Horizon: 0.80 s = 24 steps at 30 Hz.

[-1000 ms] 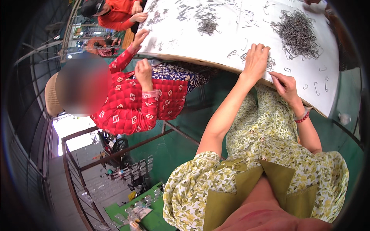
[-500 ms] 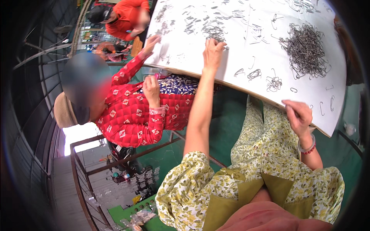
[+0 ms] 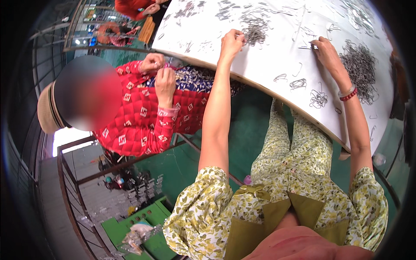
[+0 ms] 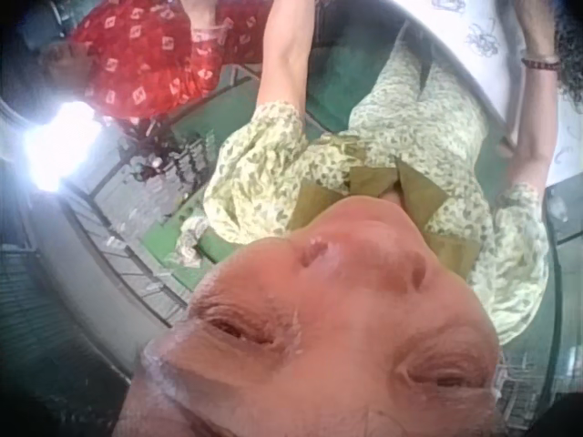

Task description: The person sits at a table and repeatedly picks up small metal clips, links them together by hand, and places the finished chains onto a nearby metal rack. Other workers are also assembling similar clips at the same table.

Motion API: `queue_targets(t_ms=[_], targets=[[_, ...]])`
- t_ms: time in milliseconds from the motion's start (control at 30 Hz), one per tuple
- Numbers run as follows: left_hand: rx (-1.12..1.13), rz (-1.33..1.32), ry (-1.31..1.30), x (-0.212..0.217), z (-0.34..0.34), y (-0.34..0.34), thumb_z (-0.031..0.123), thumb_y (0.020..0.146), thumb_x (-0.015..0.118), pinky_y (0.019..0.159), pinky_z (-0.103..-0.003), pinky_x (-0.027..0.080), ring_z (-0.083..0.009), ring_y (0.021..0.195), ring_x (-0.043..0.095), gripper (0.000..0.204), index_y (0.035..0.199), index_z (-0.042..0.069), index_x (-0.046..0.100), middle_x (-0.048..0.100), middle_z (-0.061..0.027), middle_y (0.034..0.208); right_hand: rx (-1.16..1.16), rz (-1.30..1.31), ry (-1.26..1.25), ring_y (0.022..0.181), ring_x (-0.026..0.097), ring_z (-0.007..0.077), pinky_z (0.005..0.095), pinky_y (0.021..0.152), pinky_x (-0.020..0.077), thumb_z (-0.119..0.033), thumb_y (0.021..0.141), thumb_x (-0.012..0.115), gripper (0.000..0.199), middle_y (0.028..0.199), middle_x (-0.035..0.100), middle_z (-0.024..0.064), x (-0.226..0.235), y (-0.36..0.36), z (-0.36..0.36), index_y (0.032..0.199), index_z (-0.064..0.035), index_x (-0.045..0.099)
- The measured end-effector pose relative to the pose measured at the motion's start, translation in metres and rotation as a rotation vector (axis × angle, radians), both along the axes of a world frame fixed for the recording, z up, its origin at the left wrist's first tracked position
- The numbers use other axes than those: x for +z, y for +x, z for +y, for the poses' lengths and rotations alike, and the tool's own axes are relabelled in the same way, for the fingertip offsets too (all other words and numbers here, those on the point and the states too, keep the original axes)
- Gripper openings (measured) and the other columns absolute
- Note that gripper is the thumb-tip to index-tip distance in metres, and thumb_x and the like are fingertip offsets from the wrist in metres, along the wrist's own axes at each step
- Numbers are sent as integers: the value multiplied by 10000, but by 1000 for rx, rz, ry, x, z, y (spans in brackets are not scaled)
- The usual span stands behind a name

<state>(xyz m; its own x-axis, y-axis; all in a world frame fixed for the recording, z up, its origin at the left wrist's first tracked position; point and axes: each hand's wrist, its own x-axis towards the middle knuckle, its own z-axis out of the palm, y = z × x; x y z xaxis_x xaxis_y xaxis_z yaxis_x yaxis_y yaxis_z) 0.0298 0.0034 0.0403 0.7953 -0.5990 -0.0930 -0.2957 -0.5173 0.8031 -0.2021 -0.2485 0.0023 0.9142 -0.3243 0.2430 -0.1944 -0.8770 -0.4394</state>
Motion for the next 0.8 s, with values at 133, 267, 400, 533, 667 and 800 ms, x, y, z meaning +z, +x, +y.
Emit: queue_targets(t_ms=[133,267,400,533,667,800], targets=[[79,430,-285,-2,21,-19,120,943,553,576,-293,541,-164,699,602,185,1070,-15,544,623,-114,853,120,-62,-19,858,588,366,416,800,490,94,761,552,354,930,599,190,-17,-1,-18,1097,6,621],[85,657,-583,9,42,-72,95,929,583,655,-309,568,-165,718,603,217,1086,-44,529,604,-119,868,59,-113,154,733,634,247,332,708,528,47,784,552,391,831,627,161,26,-6,18,1168,1,614],[-4,799,-745,20,51,-141,122,908,631,678,-279,572,-147,745,627,164,1006,-4,598,628,-90,890,32,-136,859,696,684,138,246,651,534,-91,849,616,324,861,691,80,49,-56,77,1168,-43,647],[-110,849,-816,28,50,-201,157,900,650,720,-289,537,-137,799,620,173,994,15,618,641,-57,917,47,-291,1150,738,674,143,238,656,524,-37,846,632,276,906,683,97,44,-80,132,1117,10,659],[-94,594,-734,27,48,-229,178,876,686,773,-275,468,-109,838,584,185,984,35,639,645,-14,916,34,-390,1084,768,663,129,239,689,545,-9,863,617,221,935,681,76,57,-94,162,1076,18,670],[-40,408,-666,32,46,-240,203,881,681,743,-245,461,-89,805,566,205,986,34,633,640,-16,910,73,-576,948,747,650,115,231,655,543,16,842,618,216,887,674,58,48,-96,175,1045,-8,686]])
